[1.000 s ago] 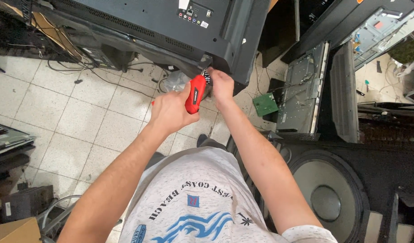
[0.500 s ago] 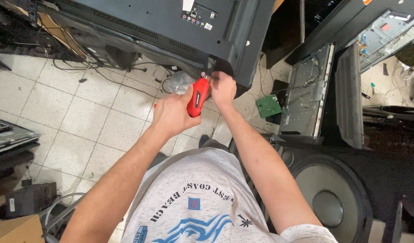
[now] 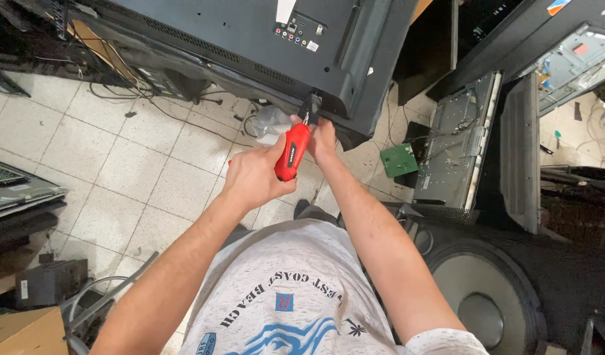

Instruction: Securing the back cover of a television using an electric screwdriver to fasten multiple screws.

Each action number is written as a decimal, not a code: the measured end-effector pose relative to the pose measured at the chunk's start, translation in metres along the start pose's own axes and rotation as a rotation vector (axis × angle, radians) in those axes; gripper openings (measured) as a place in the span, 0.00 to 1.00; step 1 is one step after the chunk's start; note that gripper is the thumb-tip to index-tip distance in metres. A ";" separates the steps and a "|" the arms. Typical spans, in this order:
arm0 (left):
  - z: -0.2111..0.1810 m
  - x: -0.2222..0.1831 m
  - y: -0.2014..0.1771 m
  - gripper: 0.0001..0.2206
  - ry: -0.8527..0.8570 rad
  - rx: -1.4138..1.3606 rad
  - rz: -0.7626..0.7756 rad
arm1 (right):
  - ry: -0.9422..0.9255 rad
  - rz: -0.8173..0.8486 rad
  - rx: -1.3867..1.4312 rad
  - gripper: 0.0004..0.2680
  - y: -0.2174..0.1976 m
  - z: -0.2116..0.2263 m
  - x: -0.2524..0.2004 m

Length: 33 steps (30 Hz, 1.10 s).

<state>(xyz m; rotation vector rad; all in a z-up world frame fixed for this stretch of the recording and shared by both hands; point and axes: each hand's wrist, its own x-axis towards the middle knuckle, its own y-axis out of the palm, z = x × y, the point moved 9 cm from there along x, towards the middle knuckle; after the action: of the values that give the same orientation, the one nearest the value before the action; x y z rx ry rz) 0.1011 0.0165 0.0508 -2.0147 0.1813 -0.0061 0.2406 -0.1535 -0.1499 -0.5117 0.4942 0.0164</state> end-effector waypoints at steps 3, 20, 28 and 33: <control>0.003 -0.001 0.004 0.45 0.004 -0.004 -0.012 | -0.106 0.013 -0.058 0.23 0.021 -0.038 0.033; -0.017 -0.051 -0.048 0.45 -0.146 -0.123 -0.120 | -0.476 0.395 -0.051 0.10 -0.010 0.020 -0.093; 0.085 -0.082 -0.088 0.32 -0.625 -1.079 0.015 | -0.160 0.746 0.282 0.11 0.031 0.128 -0.141; 0.177 -0.083 -0.086 0.35 -0.587 -1.681 -0.064 | -0.130 0.698 0.281 0.11 0.091 0.179 -0.123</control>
<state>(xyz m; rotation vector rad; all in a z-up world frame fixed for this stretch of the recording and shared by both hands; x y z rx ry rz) 0.0448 0.2225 0.0565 -3.5238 -0.4187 0.9756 0.2002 0.0234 -0.0007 -0.0432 0.5174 0.6365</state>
